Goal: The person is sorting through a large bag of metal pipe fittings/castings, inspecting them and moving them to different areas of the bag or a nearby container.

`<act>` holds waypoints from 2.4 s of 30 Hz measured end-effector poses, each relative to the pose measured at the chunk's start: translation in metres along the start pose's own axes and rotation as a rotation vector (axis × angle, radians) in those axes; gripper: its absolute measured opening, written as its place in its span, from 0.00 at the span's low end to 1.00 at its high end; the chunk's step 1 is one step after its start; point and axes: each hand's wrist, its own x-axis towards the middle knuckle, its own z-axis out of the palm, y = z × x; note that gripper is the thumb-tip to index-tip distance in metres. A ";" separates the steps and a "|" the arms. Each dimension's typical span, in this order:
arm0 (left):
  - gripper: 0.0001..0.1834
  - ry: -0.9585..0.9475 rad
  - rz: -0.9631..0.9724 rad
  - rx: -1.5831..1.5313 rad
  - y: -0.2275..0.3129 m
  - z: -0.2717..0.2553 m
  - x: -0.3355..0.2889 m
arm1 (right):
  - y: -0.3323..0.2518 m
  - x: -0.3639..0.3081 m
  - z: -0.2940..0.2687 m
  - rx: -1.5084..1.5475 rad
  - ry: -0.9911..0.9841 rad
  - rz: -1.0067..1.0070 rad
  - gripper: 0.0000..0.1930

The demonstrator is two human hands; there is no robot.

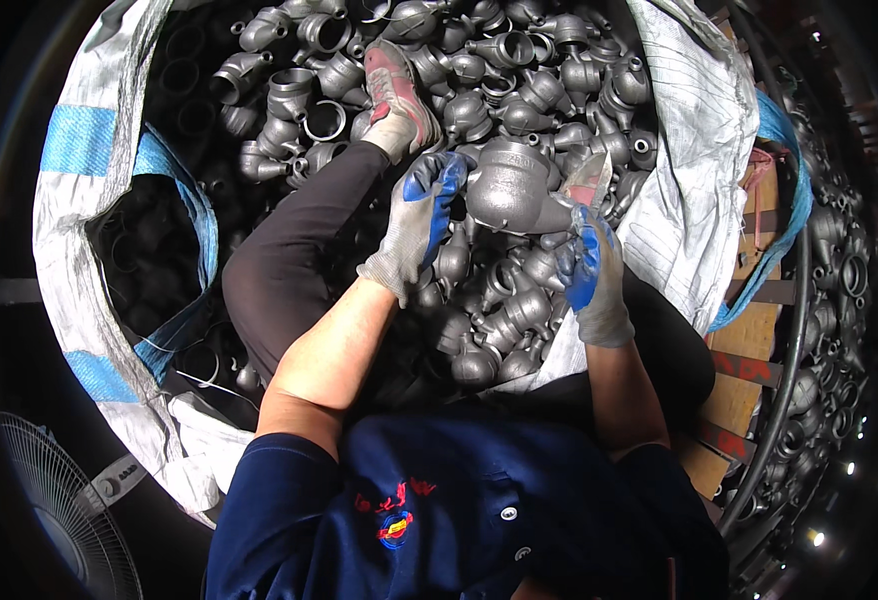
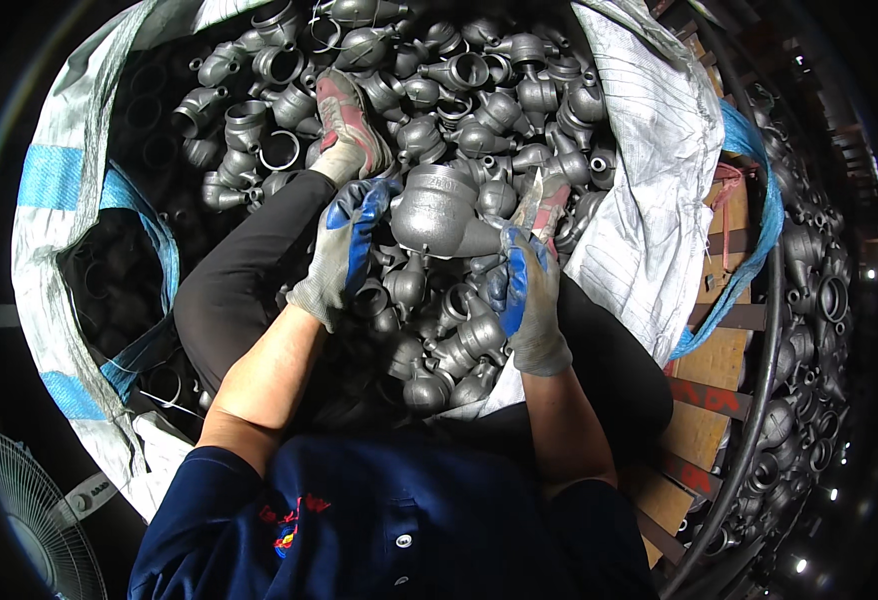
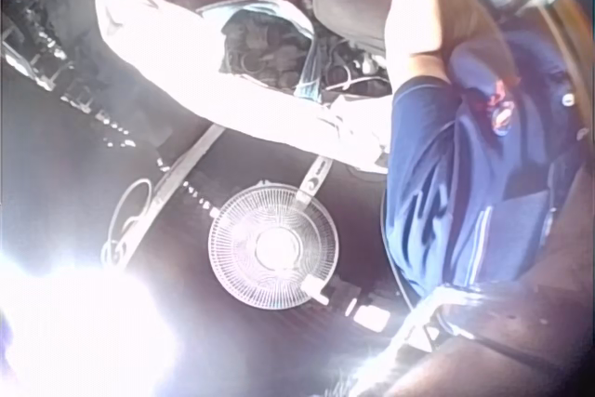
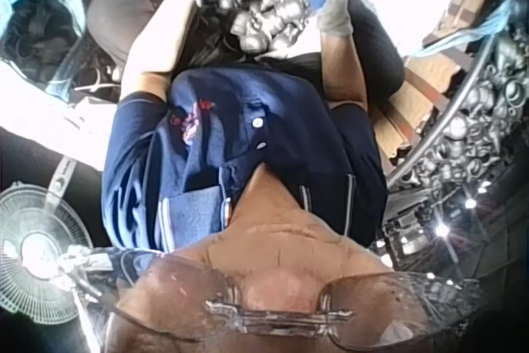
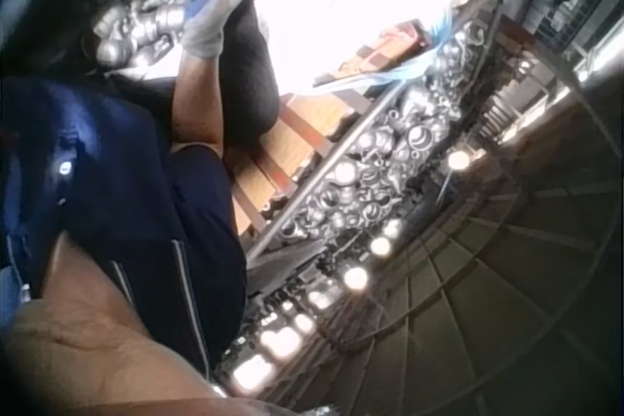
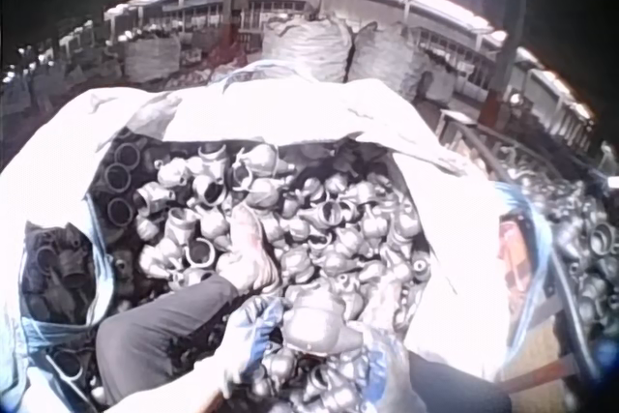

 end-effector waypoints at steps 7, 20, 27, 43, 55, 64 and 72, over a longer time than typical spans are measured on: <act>0.11 -0.050 0.018 -0.138 0.003 0.002 0.000 | 0.017 0.010 -0.008 -0.221 -0.035 -0.228 0.18; 0.16 -0.203 0.182 -0.079 0.013 0.000 -0.004 | 0.013 0.012 -0.013 0.197 -0.077 0.076 0.20; 0.18 -0.225 0.117 -0.167 0.014 -0.002 -0.003 | 0.000 0.005 -0.003 0.184 -0.085 0.082 0.21; 0.16 -0.122 -0.062 -0.034 0.011 -0.003 0.003 | 0.009 0.003 -0.010 0.119 -0.121 -0.057 0.18; 0.16 0.035 -0.109 -0.049 0.005 -0.008 0.009 | 0.006 -0.004 -0.014 0.050 -0.160 -0.128 0.25; 0.19 0.064 -0.131 0.294 0.009 -0.011 0.013 | 0.027 -0.001 -0.016 -0.200 -0.056 -0.347 0.18; 0.20 -0.247 0.026 -0.414 -0.015 -0.007 0.014 | 0.021 0.002 -0.016 0.557 -0.326 0.429 0.24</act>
